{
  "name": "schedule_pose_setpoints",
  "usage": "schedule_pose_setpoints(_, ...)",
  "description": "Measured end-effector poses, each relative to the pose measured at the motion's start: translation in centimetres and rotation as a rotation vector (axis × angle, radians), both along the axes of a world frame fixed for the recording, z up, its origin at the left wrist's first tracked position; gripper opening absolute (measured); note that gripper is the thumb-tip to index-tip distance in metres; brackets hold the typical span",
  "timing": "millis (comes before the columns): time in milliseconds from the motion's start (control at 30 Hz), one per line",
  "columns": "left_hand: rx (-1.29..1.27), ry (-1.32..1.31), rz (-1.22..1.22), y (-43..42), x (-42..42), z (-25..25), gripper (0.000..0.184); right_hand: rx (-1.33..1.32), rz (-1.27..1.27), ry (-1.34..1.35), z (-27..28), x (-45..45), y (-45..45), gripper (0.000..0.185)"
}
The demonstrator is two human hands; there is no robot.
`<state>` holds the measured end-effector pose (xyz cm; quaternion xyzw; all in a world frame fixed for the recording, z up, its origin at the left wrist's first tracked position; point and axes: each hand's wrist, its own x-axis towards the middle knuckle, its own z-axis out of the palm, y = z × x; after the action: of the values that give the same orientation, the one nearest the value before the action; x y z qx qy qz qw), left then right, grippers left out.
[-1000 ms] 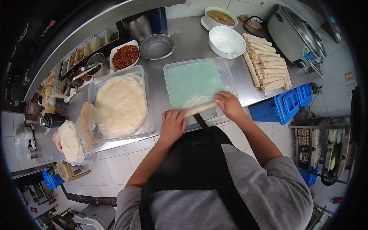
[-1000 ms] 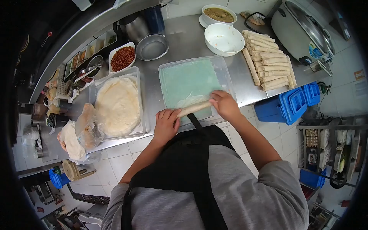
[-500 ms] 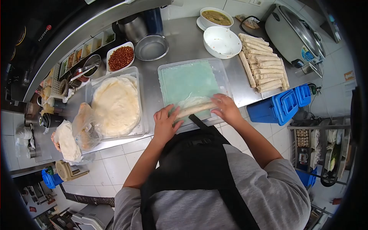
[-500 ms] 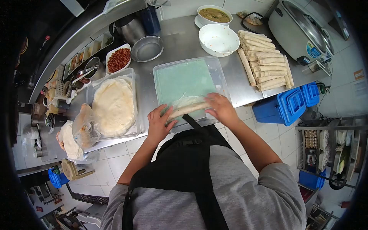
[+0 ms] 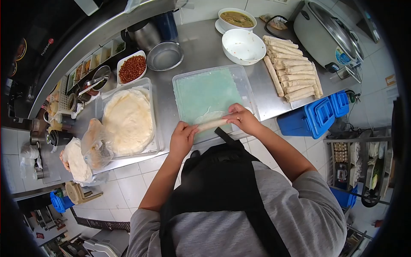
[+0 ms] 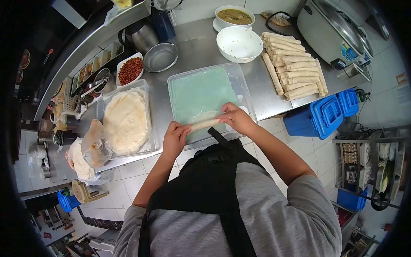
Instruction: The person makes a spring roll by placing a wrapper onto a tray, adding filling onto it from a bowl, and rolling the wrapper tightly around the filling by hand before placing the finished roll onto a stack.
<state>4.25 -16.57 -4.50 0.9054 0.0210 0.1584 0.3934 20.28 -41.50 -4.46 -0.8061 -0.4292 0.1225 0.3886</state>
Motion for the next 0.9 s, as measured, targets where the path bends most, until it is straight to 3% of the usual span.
schedule_pose_setpoints(100,0.055,0.048,0.077,0.0,1.1,0.4,0.019,-0.050,-0.055,0.006,0.3,0.5,0.5,0.018)
schedule_pose_setpoints(167,0.283,-0.045,0.249,-0.5,1.8,1.1,0.019,-0.136,-0.087,-0.029,0.8,0.2,1.0,0.019)
schedule_pose_setpoints(233,0.348,-0.100,0.162,-0.6,2.4,1.7,0.016,-0.126,-0.184,-0.424,2.2,-0.6,1.6,0.023)
schedule_pose_setpoints(267,0.409,-0.155,0.073,-0.6,2.5,1.9,0.014,-0.123,-0.183,-0.425,1.7,-0.6,1.3,0.023)
schedule_pose_setpoints(333,0.400,-0.161,-0.008,-0.3,2.1,0.5,0.017,-0.120,0.131,-0.655,0.6,-0.3,0.5,0.030)
schedule_pose_setpoints(500,0.322,-0.141,-0.090,-0.3,1.2,1.0,0.026,-0.029,0.089,-0.682,-0.2,-0.4,0.1,0.035)
schedule_pose_setpoints(567,0.219,-0.015,-0.092,0.2,1.0,0.3,0.032,-0.036,0.081,-0.706,-0.4,0.0,0.2,0.035)
schedule_pose_setpoints(633,0.211,0.071,-0.075,0.4,1.2,0.7,0.032,-0.084,0.028,-0.463,0.3,0.2,0.6,0.030)
schedule_pose_setpoints(667,0.197,0.158,-0.057,0.5,1.3,0.8,0.032,-0.081,0.024,-0.464,0.7,0.4,0.8,0.030)
schedule_pose_setpoints(733,0.310,0.078,-0.052,0.7,1.8,1.0,0.029,-0.202,-0.038,-0.295,1.1,0.7,1.1,0.023)
schedule_pose_setpoints(767,0.419,-0.002,-0.044,0.8,2.0,1.1,0.025,-0.200,-0.041,-0.295,1.0,0.7,1.3,0.023)
schedule_pose_setpoints(867,0.398,0.068,0.114,0.5,2.8,1.2,0.024,-0.252,-0.151,-0.287,0.9,0.5,2.4,0.024)
schedule_pose_setpoints(900,0.400,0.067,0.112,0.3,3.2,1.6,0.024,-0.158,-0.215,-0.378,1.4,0.3,2.9,0.024)
